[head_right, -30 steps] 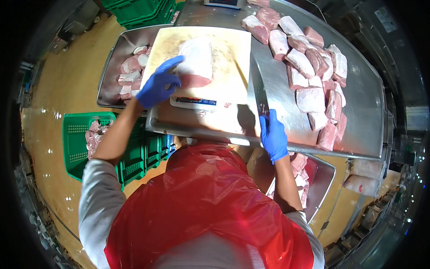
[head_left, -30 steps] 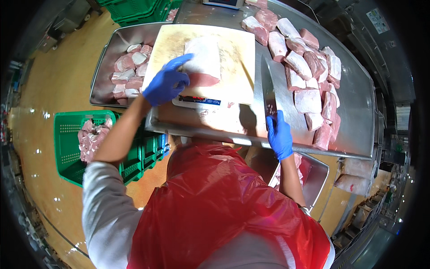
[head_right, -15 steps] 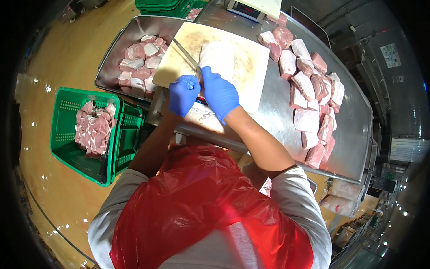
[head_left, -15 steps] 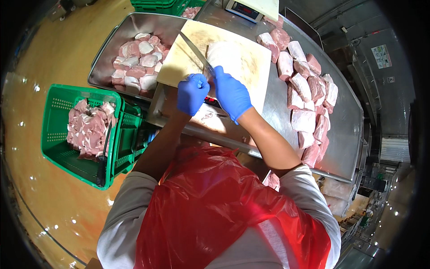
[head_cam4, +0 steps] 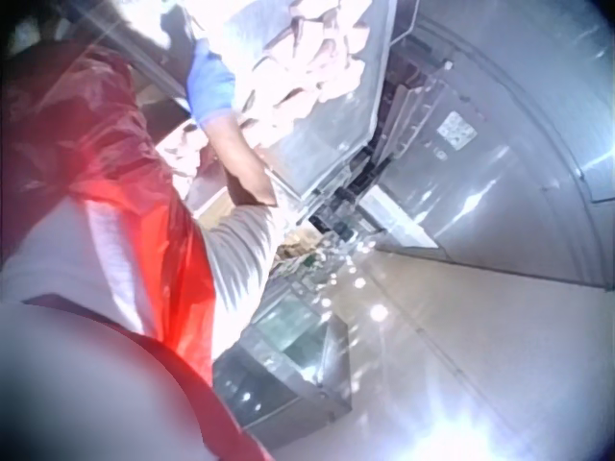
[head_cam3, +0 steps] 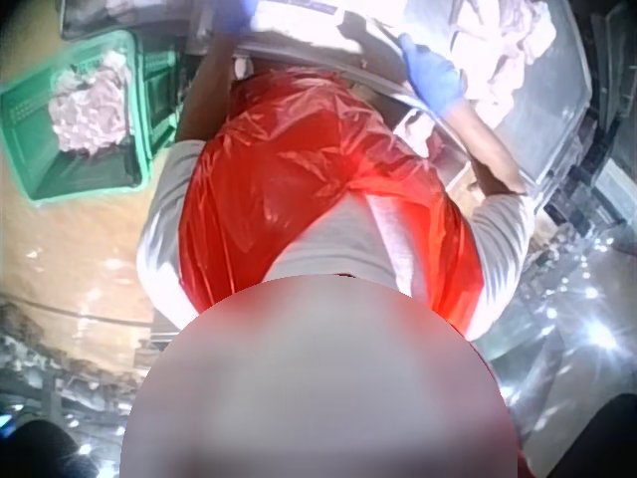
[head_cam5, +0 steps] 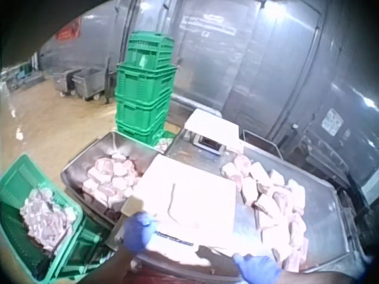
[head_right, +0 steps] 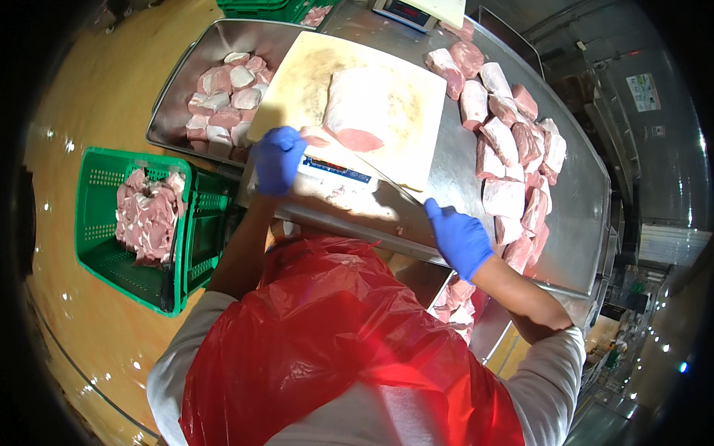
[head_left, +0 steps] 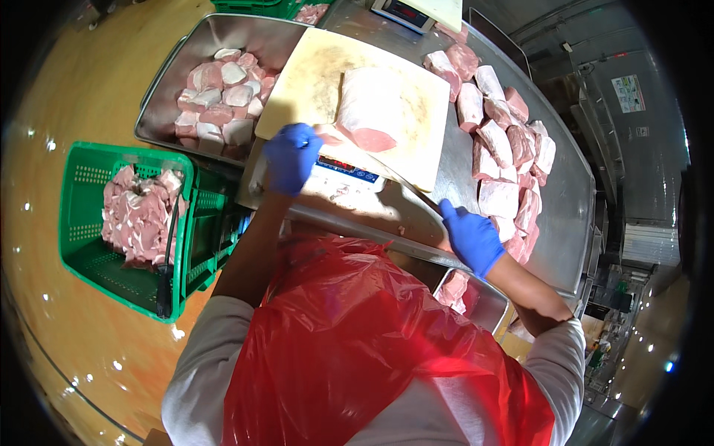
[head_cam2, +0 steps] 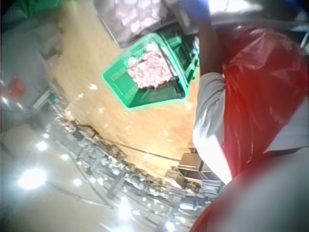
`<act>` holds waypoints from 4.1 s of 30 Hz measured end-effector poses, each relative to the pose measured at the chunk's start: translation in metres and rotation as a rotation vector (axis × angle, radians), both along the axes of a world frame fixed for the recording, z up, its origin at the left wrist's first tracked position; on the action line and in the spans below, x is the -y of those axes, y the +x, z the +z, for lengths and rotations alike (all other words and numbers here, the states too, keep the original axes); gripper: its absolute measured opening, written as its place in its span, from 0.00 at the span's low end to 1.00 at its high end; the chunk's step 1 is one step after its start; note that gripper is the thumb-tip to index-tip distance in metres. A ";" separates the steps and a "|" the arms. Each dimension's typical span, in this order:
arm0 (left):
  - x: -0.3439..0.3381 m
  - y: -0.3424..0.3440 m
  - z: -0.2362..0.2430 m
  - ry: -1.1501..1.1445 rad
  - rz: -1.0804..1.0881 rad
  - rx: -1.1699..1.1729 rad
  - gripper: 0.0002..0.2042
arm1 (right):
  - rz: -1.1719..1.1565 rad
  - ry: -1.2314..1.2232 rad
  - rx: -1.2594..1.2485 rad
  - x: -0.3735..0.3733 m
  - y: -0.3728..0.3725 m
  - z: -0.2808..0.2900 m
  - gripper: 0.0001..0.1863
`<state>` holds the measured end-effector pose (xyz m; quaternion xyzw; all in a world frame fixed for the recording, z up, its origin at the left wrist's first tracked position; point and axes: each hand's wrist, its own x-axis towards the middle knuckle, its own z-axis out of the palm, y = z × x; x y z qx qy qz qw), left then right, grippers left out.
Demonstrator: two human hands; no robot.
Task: The person cuts large pieces of pork belly into smaller chunks on a cutting board using a knife. The trimmed pieces are placed into a green basket, while the larger chunks are arranged on a metal tray.
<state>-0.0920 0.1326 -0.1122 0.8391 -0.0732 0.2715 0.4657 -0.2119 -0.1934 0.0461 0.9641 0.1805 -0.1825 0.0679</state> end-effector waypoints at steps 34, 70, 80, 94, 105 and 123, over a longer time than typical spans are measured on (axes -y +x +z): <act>0.055 -0.010 0.026 -0.214 -0.307 -0.165 0.18 | -0.462 0.518 0.170 -0.044 0.004 -0.089 0.11; 0.049 0.022 0.012 -0.239 -0.026 -0.225 0.09 | -0.257 0.487 0.252 -0.165 0.115 -0.029 0.10; 0.049 0.023 0.009 -0.311 -0.046 -0.185 0.08 | -0.268 0.111 0.010 -0.112 0.053 -0.056 0.11; -0.272 -0.099 0.029 -0.156 0.649 0.023 0.04 | -0.266 0.541 0.472 0.000 -0.062 -0.024 0.23; 0.035 0.085 0.061 0.401 -0.397 -0.049 0.44 | -0.621 1.053 0.462 -0.028 0.037 0.003 0.12; 0.154 0.208 0.106 0.657 -0.338 0.220 0.30 | -1.670 0.480 0.745 0.137 -0.290 -0.161 0.12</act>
